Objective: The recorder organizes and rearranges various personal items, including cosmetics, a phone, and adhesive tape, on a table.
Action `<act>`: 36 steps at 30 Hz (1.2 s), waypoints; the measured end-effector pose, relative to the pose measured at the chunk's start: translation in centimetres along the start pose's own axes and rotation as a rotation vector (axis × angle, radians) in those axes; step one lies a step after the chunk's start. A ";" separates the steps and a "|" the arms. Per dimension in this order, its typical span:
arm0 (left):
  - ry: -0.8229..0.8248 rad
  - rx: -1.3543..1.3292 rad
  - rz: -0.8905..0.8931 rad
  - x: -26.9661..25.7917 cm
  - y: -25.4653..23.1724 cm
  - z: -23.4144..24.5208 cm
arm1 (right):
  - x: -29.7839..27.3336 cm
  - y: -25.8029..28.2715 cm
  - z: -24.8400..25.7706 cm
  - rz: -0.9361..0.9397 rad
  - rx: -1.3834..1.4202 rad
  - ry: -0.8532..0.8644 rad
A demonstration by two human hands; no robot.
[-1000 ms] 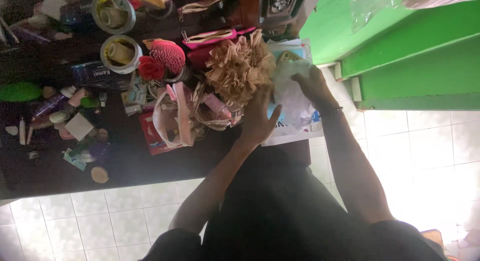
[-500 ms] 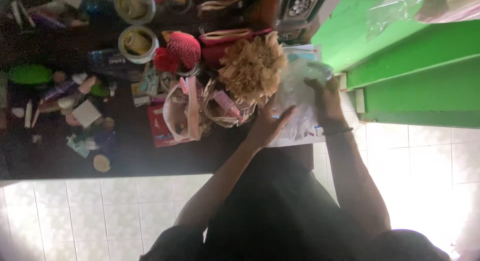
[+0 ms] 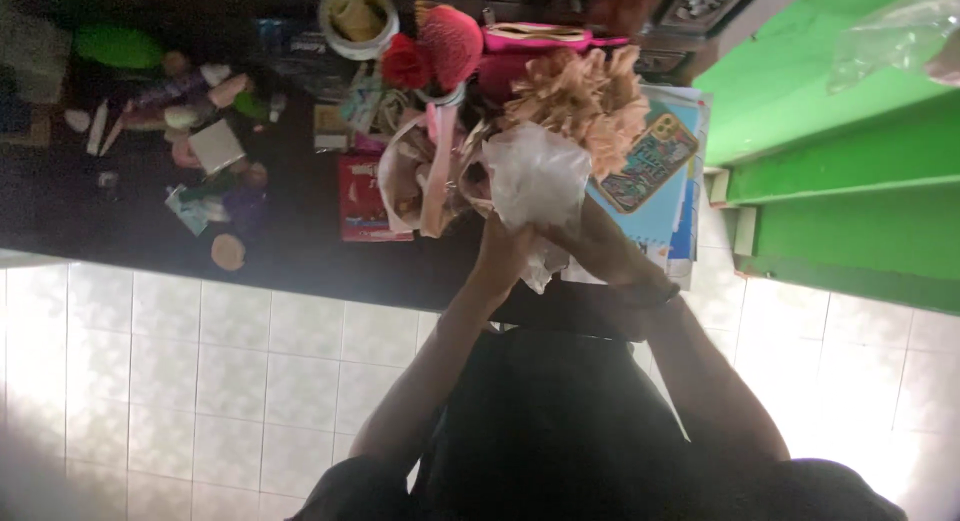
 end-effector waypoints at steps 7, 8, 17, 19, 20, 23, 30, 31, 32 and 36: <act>-0.008 -0.293 0.127 -2.0 0.1 4.2 | -0.6 -2.4 -5.3 -0.055 0.179 0.035; -0.009 -0.269 0.122 -1.9 -0.4 4.7 | -0.5 -2.1 -6.1 -0.045 0.180 0.048; -0.112 -0.420 0.103 -2.6 -2.4 8.2 | 0.3 -7.9 -9.5 -0.001 0.625 0.036; -0.095 -0.410 0.097 -2.8 -4.1 7.5 | 0.7 -5.6 -10.4 0.051 0.605 -0.007; -0.091 -0.402 0.089 -2.8 -5.1 7.2 | 0.9 -4.3 -10.6 0.093 0.585 -0.041; -0.025 -0.323 0.029 -2.5 -6.7 6.4 | 0.7 -1.3 -10.7 0.117 0.541 -0.171; 0.096 -0.030 0.107 -1.3 -6.2 3.2 | -2.8 -0.6 -6.8 0.123 0.940 -0.181; 0.266 0.066 0.079 -1.8 -5.9 1.4 | -3.3 -1.8 -5.4 0.066 0.776 -0.290; 0.435 0.162 0.049 -2.5 -5.4 -0.3 | -3.8 -3.0 -4.1 0.007 0.613 -0.394; 0.531 0.232 -0.093 -2.2 -6.4 -2.6 | -5.0 -0.7 -0.3 0.063 0.298 -0.556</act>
Point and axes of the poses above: each hand's wrist, its own x-axis towards the middle knuckle, its own z-axis out of the back of the hand, y = z × x, the point moved 8 cm from there along x, towards the middle knuckle, and after that the axes turned 10 degrees about x, right-handed, at the moved point
